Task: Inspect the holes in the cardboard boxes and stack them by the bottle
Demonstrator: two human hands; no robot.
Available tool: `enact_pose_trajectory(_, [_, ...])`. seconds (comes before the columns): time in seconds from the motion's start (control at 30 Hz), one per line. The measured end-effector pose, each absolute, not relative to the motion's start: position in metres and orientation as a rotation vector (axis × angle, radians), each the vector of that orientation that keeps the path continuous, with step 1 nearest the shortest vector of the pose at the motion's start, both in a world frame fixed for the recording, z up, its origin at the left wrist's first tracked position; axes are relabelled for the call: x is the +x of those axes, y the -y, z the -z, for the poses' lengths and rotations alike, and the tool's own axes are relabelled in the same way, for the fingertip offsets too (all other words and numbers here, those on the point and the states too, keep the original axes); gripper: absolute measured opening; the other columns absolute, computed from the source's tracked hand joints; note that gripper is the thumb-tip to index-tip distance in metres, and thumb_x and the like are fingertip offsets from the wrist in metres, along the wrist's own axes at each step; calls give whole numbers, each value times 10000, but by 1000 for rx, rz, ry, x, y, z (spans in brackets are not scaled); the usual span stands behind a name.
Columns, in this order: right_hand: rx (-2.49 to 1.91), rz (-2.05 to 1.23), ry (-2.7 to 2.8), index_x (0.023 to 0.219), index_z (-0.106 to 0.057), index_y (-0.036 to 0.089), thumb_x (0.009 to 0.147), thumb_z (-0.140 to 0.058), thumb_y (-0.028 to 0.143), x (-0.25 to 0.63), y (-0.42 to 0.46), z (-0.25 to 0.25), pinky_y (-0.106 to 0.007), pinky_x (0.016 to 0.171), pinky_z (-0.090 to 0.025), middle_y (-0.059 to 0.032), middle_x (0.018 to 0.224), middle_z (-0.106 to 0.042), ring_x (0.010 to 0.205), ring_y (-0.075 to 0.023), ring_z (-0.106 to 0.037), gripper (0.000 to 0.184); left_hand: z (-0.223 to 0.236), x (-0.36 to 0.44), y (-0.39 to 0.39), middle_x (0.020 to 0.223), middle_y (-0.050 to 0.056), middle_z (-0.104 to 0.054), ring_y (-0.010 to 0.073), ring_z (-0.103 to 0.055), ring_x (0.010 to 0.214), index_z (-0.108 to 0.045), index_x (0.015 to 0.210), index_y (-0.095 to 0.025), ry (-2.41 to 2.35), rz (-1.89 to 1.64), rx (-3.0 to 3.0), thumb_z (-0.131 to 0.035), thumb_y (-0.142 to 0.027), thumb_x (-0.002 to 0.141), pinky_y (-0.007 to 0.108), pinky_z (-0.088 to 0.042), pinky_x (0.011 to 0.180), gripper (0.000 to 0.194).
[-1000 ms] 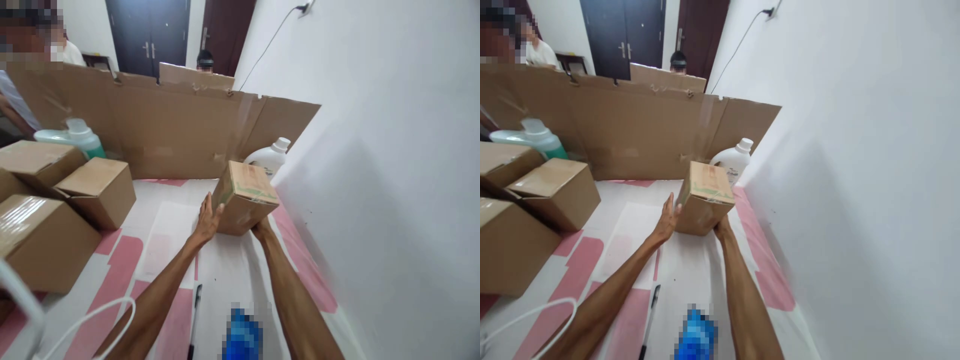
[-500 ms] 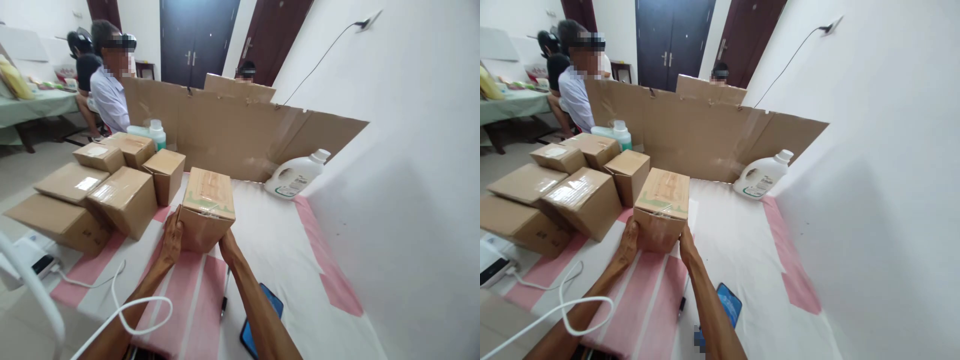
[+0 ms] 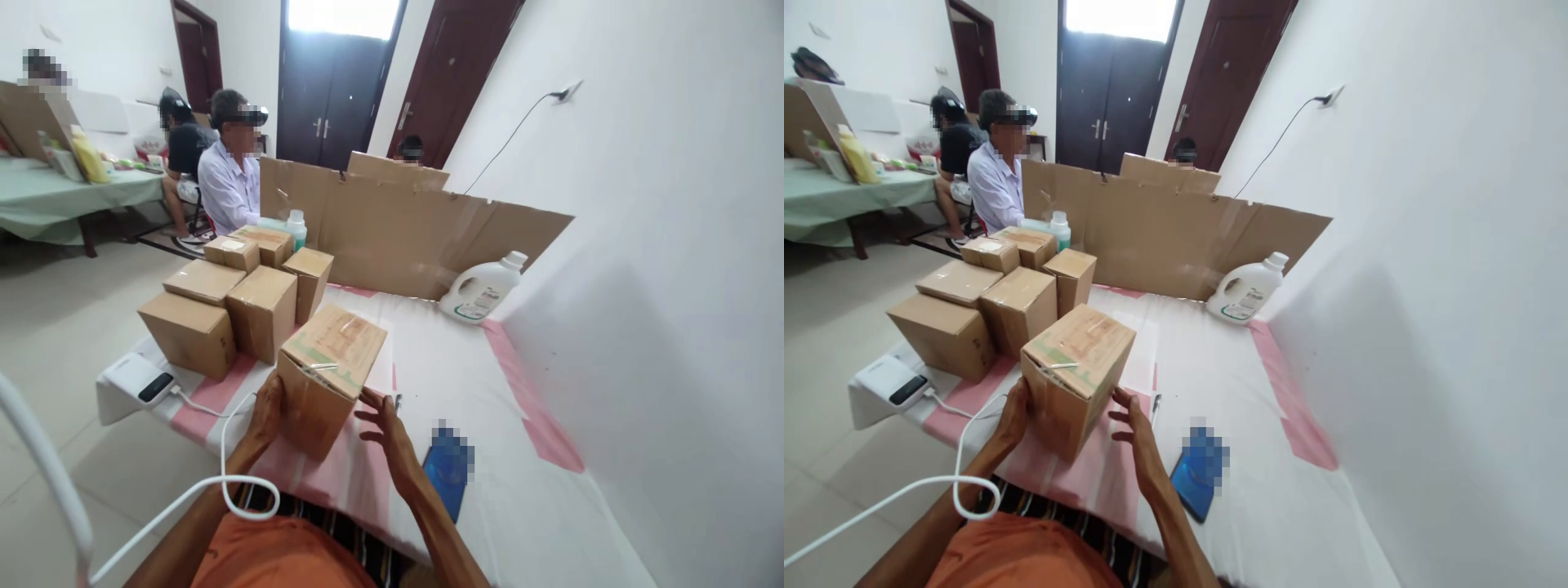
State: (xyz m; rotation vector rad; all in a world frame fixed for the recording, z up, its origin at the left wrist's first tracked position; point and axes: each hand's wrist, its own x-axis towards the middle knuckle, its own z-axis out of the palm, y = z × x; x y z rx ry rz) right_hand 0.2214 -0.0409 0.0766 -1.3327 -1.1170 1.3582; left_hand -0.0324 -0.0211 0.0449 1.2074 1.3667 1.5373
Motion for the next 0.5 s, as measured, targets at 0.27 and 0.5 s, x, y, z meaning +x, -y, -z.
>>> enact_pose_trajectory(0.27, [-1228,-1308,1146,1563,-508,335,732,-868,642,213,9,-56,-574,1249,-350,-100,1720,-381,1569,-360,-375,957,-44,-37,16,797,106,-676,309,-662,841,-640,781,-241,-1462,-1514,1240,-344,-943,866,514,-594,818,767])
enact_pose_trajectory(0.5, [-1166,-1347,1232,1242,-735,241,839,-759,684,214,8,-46,-476,1031,-534,-112,1337,-733,1214,-334,-664,599,-64,-30,24,1024,146,-754,334,-694,1034,-720,1038,-202,-1437,-1416,1329,-276,-826,981,525,-562,982,769])
